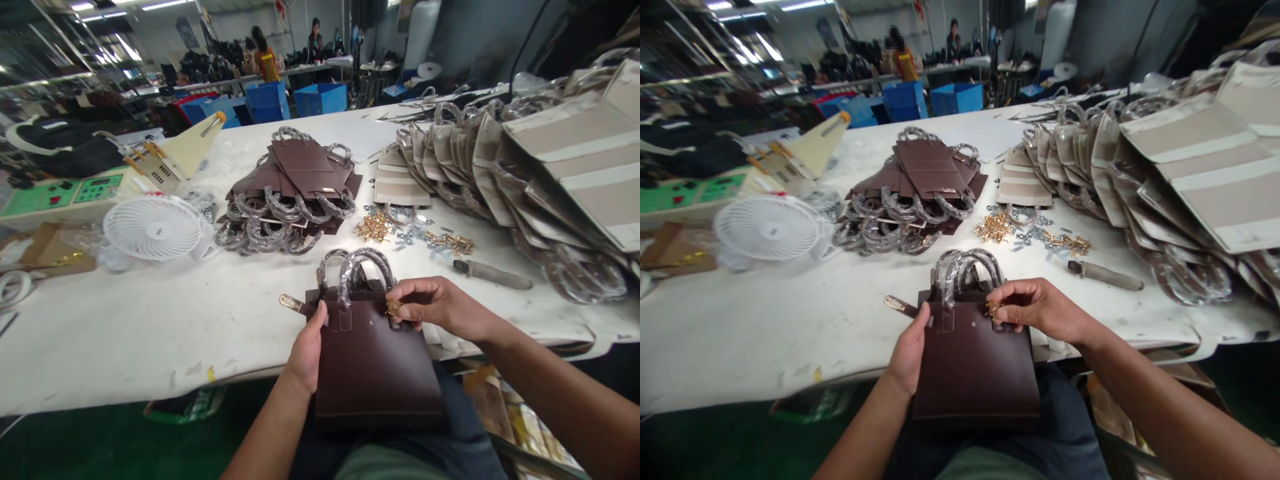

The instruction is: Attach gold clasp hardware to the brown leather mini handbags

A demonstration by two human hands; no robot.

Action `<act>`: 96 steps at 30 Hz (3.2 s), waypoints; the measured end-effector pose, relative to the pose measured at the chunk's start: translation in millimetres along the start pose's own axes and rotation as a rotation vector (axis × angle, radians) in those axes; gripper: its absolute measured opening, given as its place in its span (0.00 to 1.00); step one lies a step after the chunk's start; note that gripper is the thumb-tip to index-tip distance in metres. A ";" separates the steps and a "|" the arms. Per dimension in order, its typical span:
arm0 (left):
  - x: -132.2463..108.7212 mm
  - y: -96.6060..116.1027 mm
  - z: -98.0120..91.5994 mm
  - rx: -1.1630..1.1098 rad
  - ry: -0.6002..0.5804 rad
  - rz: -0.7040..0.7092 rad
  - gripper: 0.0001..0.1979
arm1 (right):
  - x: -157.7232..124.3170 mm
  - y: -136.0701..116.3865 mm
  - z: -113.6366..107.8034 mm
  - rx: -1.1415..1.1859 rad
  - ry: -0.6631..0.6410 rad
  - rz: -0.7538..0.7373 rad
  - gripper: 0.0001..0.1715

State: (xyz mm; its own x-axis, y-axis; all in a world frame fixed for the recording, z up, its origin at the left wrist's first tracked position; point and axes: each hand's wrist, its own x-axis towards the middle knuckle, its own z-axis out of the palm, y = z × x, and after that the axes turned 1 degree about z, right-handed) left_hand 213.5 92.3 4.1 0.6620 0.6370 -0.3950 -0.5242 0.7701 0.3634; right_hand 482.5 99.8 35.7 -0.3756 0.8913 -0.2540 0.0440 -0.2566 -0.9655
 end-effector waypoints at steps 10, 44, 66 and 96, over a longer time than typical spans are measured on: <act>3.8 -3.2 4.9 -0.032 -0.023 0.005 0.33 | 4.2 1.5 -1.4 -0.246 -0.024 -0.218 0.12; 6.0 -9.2 4.2 -0.039 0.126 0.066 0.28 | 7.4 -2.4 19.2 -1.063 -0.046 -0.644 0.14; 4.9 -9.7 9.6 0.003 0.153 0.059 0.28 | -9.9 13.4 36.5 -1.268 0.134 -0.631 0.14; 8.5 -20.8 0.3 0.140 0.149 0.310 0.24 | -10.2 18.3 38.9 -0.912 0.186 -0.492 0.08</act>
State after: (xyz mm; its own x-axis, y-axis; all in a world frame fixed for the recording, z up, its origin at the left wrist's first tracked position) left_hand 230.2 81.7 -6.6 0.3923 0.8452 -0.3629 -0.6023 0.5343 0.5931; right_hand 451.1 71.5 22.9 -0.3966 0.8841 0.2471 0.6342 0.4585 -0.6225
